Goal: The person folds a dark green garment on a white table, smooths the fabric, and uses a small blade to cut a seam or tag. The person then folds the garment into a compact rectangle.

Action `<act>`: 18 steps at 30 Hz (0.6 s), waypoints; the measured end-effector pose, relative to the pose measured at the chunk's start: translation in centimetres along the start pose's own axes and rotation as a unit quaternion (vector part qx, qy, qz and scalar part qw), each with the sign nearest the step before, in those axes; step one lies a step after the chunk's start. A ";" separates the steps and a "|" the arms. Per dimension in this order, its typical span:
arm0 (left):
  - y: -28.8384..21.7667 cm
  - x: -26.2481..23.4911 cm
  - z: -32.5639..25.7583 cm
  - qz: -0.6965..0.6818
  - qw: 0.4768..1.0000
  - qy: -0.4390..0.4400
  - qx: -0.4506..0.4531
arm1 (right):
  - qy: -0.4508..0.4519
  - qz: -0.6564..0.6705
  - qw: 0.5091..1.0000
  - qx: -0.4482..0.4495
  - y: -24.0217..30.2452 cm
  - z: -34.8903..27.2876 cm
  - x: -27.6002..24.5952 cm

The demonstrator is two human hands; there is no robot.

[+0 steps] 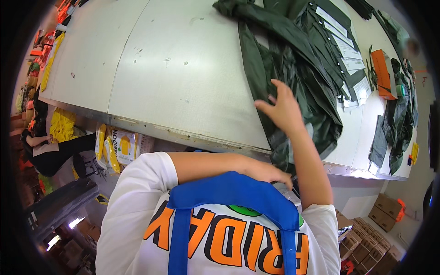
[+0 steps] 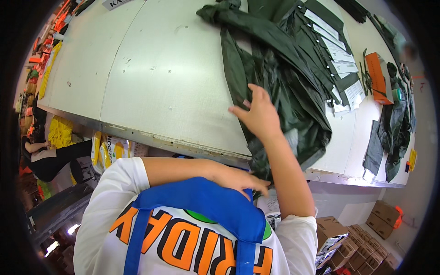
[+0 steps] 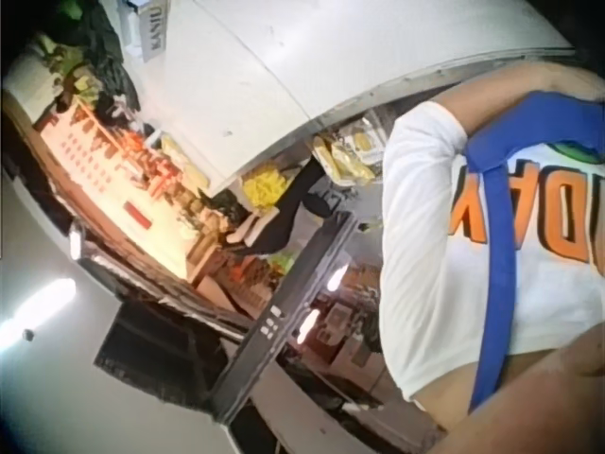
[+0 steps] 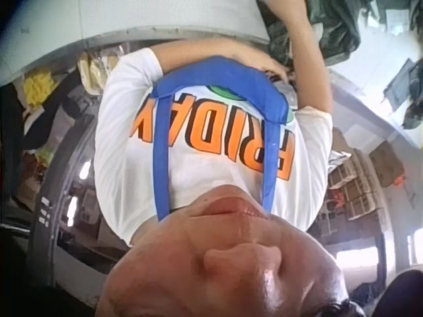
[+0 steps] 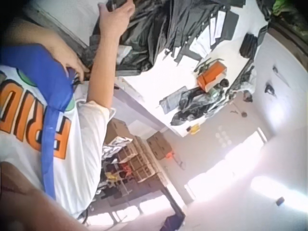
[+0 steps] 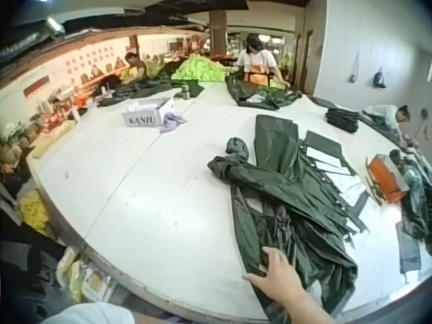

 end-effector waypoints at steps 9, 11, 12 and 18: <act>3.6 -19.6 -11.5 0.192 0.557 -0.806 -0.053 | 0.251 -0.120 0.954 -0.109 -6.3 -6.3 3.5; 1.1 -20.3 -13.0 0.018 0.510 -0.859 -0.031 | 0.373 -0.125 0.914 -0.100 -6.2 -7.3 2.4; -1.0 -19.5 -13.5 -0.151 0.494 -0.856 -0.016 | 0.433 -0.122 0.890 -0.080 -5.6 -7.4 1.2; 2.4 -20.9 -19.2 -0.150 0.642 -0.738 0.145 | 0.107 0.222 0.969 -0.014 0.4 -1.6 -1.9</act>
Point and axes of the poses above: each hand's wrist, its own z-axis towards the middle knuckle, its own x-axis out of the palm, y = z × x, the point moved 1 cm from there along z, towards the middle knuckle, and after that the axes turned 10 degrees about -z, right-handed, at the moved point
